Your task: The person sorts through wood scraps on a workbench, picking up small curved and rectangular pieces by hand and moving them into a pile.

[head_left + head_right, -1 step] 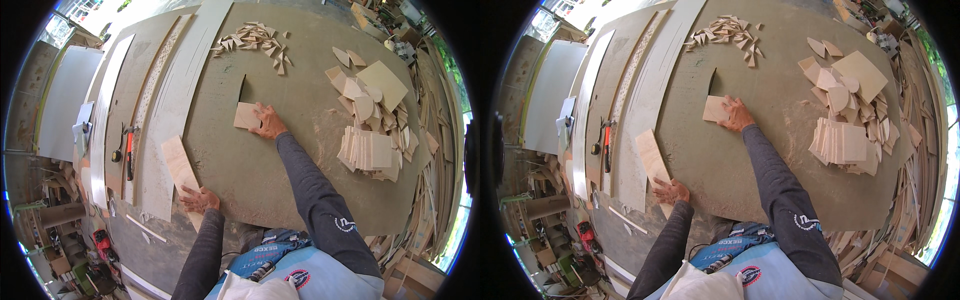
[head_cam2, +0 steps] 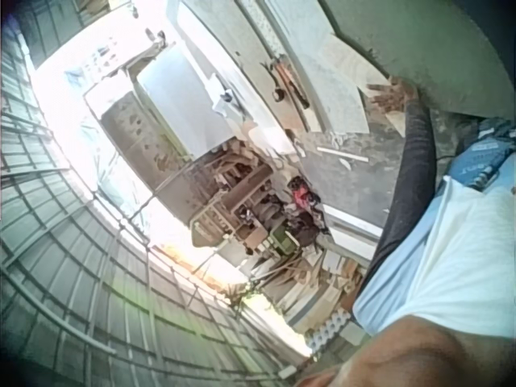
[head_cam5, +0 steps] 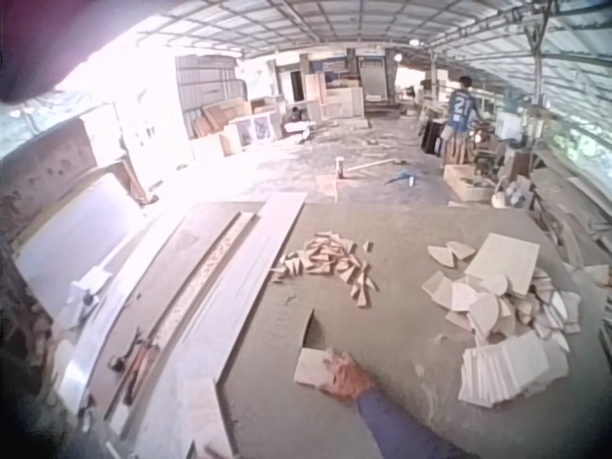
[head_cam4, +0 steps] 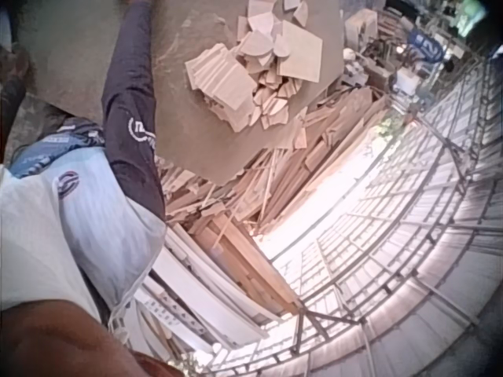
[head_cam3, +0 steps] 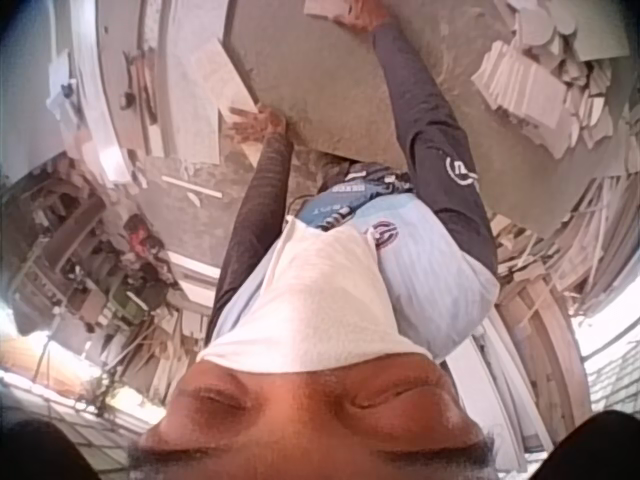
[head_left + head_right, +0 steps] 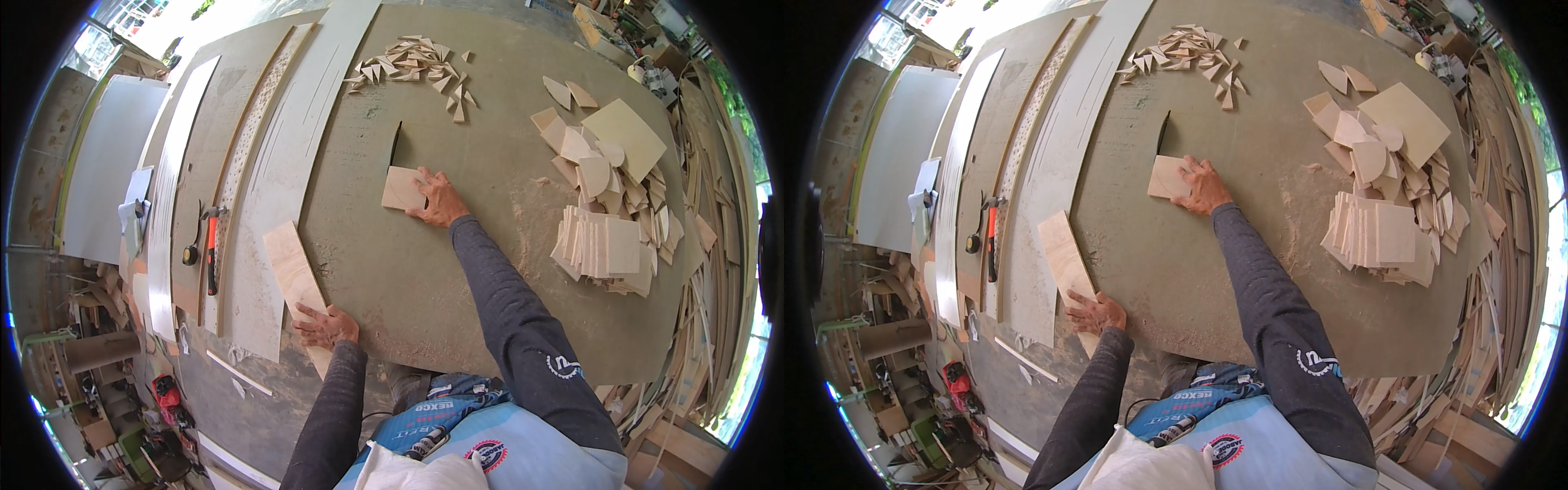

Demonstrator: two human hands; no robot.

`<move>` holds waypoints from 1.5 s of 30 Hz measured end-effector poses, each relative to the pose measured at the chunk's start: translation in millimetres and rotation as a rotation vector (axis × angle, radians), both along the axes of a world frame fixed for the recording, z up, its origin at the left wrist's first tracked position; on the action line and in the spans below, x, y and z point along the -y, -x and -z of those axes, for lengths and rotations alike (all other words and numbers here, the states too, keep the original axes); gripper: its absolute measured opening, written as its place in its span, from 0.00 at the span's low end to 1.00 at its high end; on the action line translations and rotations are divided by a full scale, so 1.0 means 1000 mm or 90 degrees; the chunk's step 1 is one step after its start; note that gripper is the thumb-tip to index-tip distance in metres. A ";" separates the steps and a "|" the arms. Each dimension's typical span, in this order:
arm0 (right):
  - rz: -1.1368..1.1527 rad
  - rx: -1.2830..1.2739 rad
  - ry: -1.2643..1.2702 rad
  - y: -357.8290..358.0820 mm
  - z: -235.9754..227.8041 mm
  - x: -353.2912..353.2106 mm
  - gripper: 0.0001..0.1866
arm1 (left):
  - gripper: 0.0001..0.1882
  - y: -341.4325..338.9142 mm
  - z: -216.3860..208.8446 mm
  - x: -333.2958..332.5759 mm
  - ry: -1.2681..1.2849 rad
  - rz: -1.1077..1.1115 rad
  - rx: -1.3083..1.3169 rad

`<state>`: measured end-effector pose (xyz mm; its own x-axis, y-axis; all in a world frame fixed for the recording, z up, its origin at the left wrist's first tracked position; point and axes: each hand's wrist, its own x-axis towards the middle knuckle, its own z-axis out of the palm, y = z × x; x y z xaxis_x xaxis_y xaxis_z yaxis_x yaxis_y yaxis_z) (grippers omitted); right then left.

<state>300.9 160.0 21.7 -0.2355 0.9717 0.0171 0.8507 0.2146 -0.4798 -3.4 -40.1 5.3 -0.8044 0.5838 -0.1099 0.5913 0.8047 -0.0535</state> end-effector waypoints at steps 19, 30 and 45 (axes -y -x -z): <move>0.010 0.000 -0.011 0.002 0.001 -0.001 0.42 | 0.48 0.001 0.001 0.000 0.011 -0.003 -0.001; 0.026 -0.015 0.002 0.005 0.004 0.001 0.42 | 0.48 -0.001 -0.003 0.001 0.002 0.003 -0.006; 0.038 -0.006 -0.019 0.009 0.002 -0.003 0.43 | 0.48 -0.002 -0.004 0.001 0.004 0.005 -0.003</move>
<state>292.2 163.0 19.8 -0.1765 0.9831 0.0489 0.8581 0.1780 -0.4816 -1.2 -41.1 8.9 -0.8003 0.5894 -0.1099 0.5973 0.7997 -0.0604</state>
